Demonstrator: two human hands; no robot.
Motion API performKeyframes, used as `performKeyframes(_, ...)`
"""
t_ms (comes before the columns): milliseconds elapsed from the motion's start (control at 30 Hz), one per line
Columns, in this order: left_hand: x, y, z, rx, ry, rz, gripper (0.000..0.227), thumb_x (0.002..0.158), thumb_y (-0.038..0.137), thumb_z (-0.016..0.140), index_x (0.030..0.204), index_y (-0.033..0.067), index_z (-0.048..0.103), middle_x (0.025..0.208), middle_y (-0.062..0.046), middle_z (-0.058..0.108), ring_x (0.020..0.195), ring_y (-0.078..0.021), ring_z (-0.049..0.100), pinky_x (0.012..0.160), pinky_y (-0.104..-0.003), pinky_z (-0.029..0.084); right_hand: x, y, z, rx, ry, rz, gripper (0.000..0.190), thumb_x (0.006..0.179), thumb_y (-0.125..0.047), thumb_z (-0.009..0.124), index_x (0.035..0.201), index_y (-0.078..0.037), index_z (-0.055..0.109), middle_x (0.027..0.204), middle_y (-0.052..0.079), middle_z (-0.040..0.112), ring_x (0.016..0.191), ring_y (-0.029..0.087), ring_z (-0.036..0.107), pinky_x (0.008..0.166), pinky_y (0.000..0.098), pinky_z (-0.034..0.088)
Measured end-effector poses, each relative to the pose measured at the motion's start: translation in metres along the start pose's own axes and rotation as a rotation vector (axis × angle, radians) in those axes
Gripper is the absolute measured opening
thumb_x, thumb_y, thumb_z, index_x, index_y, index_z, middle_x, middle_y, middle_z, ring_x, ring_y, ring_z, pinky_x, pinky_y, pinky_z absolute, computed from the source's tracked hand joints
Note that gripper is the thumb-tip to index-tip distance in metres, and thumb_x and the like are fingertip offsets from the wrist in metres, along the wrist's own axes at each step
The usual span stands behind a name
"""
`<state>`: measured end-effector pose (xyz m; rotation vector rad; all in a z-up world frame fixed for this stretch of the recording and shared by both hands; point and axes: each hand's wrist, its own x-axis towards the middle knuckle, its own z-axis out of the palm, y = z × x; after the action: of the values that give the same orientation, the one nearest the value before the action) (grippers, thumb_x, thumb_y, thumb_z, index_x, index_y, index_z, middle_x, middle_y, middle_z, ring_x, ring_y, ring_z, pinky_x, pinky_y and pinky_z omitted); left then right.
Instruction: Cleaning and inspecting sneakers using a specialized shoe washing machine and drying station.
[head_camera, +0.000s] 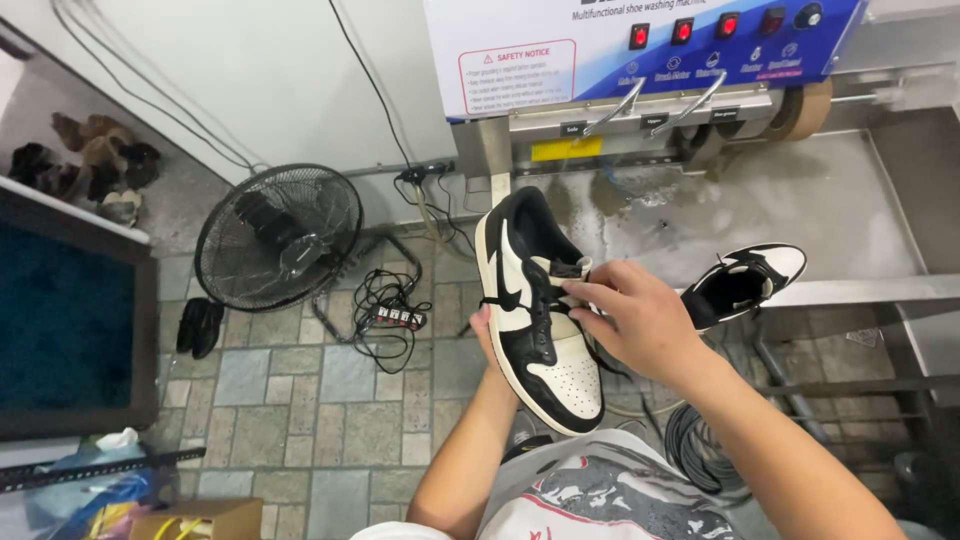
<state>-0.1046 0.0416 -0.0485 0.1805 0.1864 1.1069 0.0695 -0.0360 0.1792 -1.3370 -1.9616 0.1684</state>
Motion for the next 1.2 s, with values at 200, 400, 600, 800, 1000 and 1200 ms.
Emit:
performKeyframes(200,0.005,0.006,0.005,0.044,-0.021,-0.126,0.072,0.095,0.055,0.048,0.146,0.0042,0.051,0.135,-0.015,0.064,0.118,-0.0290,0.064,0.101,-0.041,0.053,-0.006,-0.006,0.017,-0.162,0.075,0.069,0.030,0.079,-0.015,0.079,0.108,-0.011,0.076,0.091,0.006,0.064,0.082,0.027,0.064,0.070,0.0401,0.052)
performKeyframes(400,0.009,0.006,0.010,0.003,-0.084,-0.232,0.074,0.098,0.055,0.048,0.149,0.0016,0.048,0.138,-0.017,0.061,0.121,-0.0309,0.062,0.104,-0.044,0.051,-0.003,-0.015,0.013,-0.084,0.098,0.095,0.026,0.079,-0.010,0.078,0.105,-0.010,0.074,0.099,0.007,0.066,0.086,0.027,0.067,0.071,0.0369,0.055)
performKeyframes(600,0.010,0.009,0.044,0.200,-0.111,-0.157,0.082,0.092,0.059,0.050,0.152,0.0025,0.044,0.143,-0.016,0.058,0.126,-0.0305,0.060,0.106,-0.043,0.049,-0.003,0.000,0.019,0.011,0.052,0.414,0.016,0.078,-0.011,0.081,0.092,-0.006,0.074,0.093,0.009,0.067,0.077,0.022,0.066,0.061,0.0334,0.052)
performKeyframes(800,0.020,0.006,0.035,0.294,-0.097,-0.165,0.087,0.092,0.062,0.051,0.151,-0.0023,0.043,0.140,-0.020,0.058,0.124,-0.0324,0.060,0.103,-0.044,0.050,-0.006,0.032,0.015,0.342,-0.038,0.671,0.011,0.091,-0.011,0.075,0.097,-0.003,0.070,0.081,0.003,0.073,0.071,0.011,0.059,0.061,0.0272,0.050)
performKeyframes(1000,0.025,-0.001,0.048,0.220,-0.025,-0.139,0.086,0.091,0.061,0.053,0.152,0.0015,0.042,0.141,-0.018,0.058,0.124,-0.0314,0.060,0.104,-0.044,0.050,-0.002,0.038,0.007,0.677,-0.099,0.824,0.015,0.090,-0.005,0.074,0.101,0.004,0.073,0.077,0.004,0.068,0.066,0.012,0.057,0.057,0.0278,0.045)
performKeyframes(1200,0.034,-0.001,0.036,0.185,-0.080,-0.109,0.081,0.091,0.055,0.054,0.151,0.0015,0.044,0.141,-0.018,0.058,0.125,-0.0319,0.060,0.105,-0.045,0.051,0.002,0.037,-0.012,0.280,-0.087,0.631,0.032,0.078,-0.003,0.075,0.109,-0.004,0.065,0.078,0.005,0.074,0.069,0.018,0.066,0.065,0.0323,0.055)
